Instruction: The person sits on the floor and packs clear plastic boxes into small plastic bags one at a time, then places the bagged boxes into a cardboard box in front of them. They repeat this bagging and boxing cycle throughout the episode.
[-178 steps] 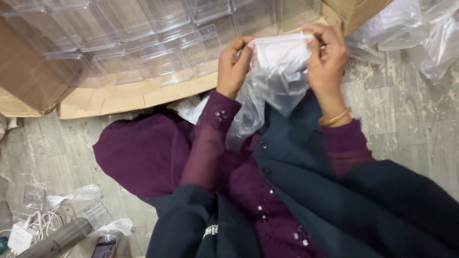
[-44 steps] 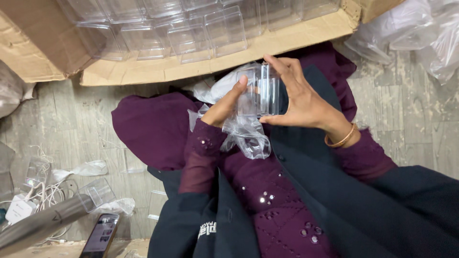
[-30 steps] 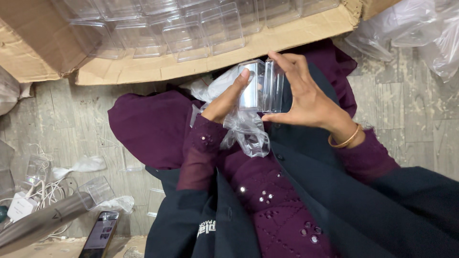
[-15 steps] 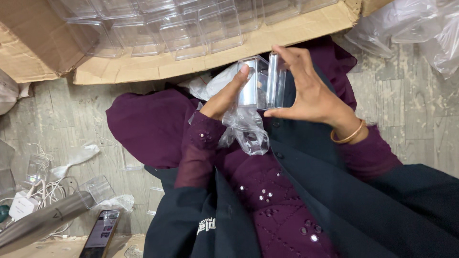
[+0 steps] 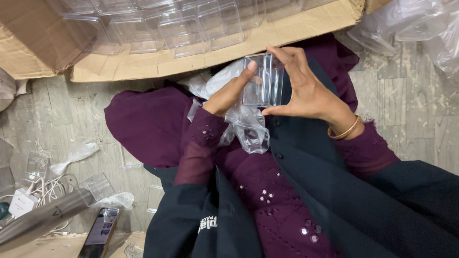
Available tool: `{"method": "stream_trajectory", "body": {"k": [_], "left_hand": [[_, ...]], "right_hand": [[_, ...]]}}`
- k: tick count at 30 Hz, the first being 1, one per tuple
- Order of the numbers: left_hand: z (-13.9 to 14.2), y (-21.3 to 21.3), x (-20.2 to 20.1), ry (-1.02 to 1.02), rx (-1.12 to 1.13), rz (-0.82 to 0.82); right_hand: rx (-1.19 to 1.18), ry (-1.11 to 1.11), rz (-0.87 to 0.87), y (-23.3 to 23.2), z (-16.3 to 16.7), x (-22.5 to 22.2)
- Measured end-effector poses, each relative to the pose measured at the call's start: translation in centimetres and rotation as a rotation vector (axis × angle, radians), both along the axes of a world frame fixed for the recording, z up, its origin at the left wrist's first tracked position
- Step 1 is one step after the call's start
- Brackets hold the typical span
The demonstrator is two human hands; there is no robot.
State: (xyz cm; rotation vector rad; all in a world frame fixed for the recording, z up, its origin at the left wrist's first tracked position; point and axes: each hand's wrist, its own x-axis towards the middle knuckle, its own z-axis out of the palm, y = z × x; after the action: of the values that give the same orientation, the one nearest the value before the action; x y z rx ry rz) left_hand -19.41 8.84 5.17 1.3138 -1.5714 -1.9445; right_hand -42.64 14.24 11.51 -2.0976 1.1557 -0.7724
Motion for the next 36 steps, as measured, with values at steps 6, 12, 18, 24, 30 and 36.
{"method": "stream_trajectory", "body": {"k": [6, 12, 18, 24, 30, 36], "left_hand": [[-0.7, 0.0, -0.9, -0.015, 0.056, 0.015], [-0.7, -2.2, -0.7, -0.059, -0.096, 0.000], [2.6, -2.7, 1.6, 0.366, -0.396, 0.184], [5.4, -1.5, 1.4, 0.390, -0.616, 0.274], [6.8, 0.3, 2.4, 0.365, -0.771, -0.056], [6.0, -0.9, 3.7, 0.735, -0.356, 0.111]], "right_hand": [[-0.034, -0.070, 0.053, -0.5, -0.3, -0.1], [-0.058, 0.062, -0.052, 0.0, -1.7, -2.5], [0.259, 0.553, -0.494, 0.3, -4.3, -5.5], [0.131, -0.294, -0.665, -0.1, -5.2, -5.7], [1.060, -1.016, -0.159, -0.3, -6.0, -2.6], [0.573, -1.020, 0.040, -1.2, -5.4, -3.5]]}}
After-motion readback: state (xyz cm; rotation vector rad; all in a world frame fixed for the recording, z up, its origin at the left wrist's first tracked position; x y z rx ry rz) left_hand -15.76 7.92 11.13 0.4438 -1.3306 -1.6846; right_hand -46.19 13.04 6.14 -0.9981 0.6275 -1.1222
